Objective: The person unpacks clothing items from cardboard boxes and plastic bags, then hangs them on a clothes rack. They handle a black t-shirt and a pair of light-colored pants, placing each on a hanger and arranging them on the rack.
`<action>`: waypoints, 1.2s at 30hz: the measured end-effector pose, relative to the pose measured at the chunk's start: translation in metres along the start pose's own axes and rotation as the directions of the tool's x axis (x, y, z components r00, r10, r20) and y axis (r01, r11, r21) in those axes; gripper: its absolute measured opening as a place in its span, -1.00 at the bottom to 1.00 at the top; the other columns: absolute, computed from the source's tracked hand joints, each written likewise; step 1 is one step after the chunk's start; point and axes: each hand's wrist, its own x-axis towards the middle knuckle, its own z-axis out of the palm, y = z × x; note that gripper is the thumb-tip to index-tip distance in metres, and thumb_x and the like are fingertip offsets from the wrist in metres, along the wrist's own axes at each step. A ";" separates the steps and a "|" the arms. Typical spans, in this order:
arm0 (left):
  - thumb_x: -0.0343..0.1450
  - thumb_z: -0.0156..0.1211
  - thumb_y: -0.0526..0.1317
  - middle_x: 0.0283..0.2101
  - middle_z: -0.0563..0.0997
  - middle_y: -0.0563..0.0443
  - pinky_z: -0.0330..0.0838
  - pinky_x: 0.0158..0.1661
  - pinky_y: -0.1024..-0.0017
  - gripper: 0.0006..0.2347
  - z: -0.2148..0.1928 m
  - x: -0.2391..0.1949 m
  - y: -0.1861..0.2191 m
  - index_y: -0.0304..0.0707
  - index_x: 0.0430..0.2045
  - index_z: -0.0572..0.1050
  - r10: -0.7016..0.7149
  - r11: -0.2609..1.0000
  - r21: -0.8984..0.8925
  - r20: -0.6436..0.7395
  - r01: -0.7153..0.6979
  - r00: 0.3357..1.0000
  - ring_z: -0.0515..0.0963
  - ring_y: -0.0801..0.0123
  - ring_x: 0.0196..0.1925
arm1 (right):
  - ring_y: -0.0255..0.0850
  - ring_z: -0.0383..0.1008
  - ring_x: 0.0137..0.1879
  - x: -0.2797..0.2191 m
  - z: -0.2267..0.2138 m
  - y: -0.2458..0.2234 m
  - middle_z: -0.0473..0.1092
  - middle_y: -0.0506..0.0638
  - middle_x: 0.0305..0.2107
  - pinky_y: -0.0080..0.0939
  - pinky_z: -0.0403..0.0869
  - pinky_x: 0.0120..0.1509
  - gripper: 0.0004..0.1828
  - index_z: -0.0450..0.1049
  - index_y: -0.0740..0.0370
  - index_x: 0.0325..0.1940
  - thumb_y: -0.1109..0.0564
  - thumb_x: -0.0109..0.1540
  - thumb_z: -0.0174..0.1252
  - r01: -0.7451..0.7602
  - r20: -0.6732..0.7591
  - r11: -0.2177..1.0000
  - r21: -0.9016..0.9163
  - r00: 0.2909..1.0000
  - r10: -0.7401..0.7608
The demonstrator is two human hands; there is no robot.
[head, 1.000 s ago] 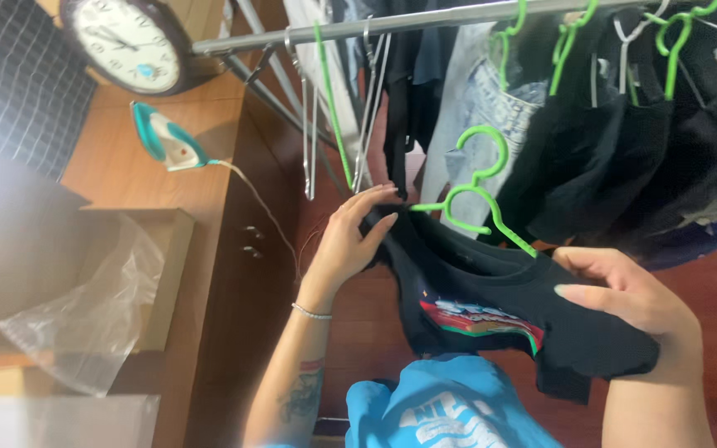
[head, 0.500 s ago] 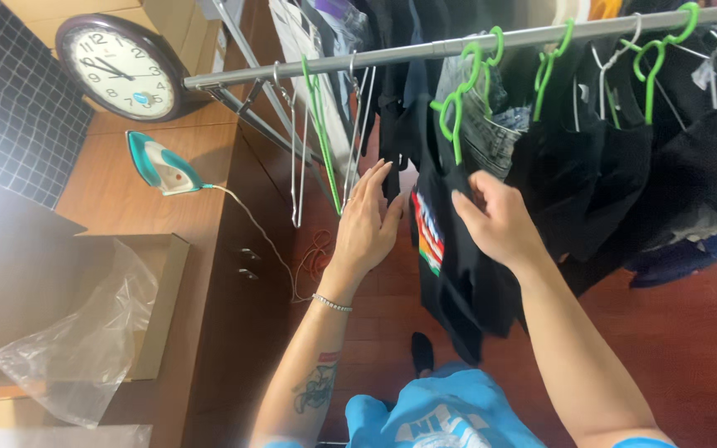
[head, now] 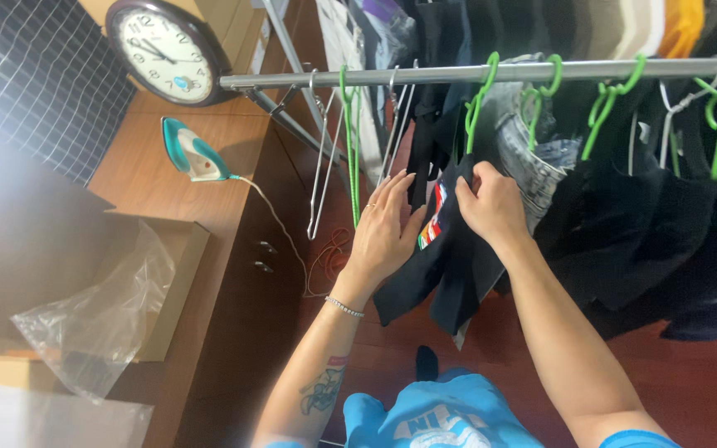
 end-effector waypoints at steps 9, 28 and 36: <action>0.46 0.23 -0.10 0.24 0.50 -0.11 0.44 0.19 0.14 -0.54 -0.013 -0.005 0.008 -0.19 0.26 0.36 -0.056 0.994 0.087 -0.103 0.066 0.993 0.46 -0.03 0.33 | 0.30 0.61 -0.22 -0.004 -0.021 -0.011 0.55 0.16 -0.47 0.24 0.54 -0.10 -0.55 0.46 0.04 -0.18 -0.36 0.32 0.17 -0.010 0.117 0.927 -0.376 0.991 0.059; 0.48 0.14 -0.29 -0.05 0.65 -0.18 0.46 0.10 0.16 -0.76 -0.197 -0.242 -0.078 -0.33 0.01 0.55 -0.409 0.788 0.124 -0.626 0.603 0.664 0.62 -0.03 0.05 | -0.18 0.49 -0.56 -0.147 0.116 -0.246 0.42 -0.04 -0.71 -0.24 0.49 -0.43 -0.81 0.52 0.08 -0.39 0.00 0.27 0.21 0.336 0.413 0.701 0.630 0.619 -0.668; 0.50 0.17 -0.20 -0.01 0.58 -0.33 0.60 -0.08 0.21 -0.72 -0.279 -0.359 -0.180 -0.37 0.04 0.47 -0.629 0.367 -0.397 -0.772 0.841 -0.089 0.66 -0.01 -0.05 | -0.04 0.51 -0.46 -0.181 0.240 -0.326 0.50 0.10 -0.59 -0.09 0.47 -0.30 -0.80 0.56 0.19 -0.31 0.04 0.31 0.17 0.298 0.583 0.760 0.577 0.501 -0.639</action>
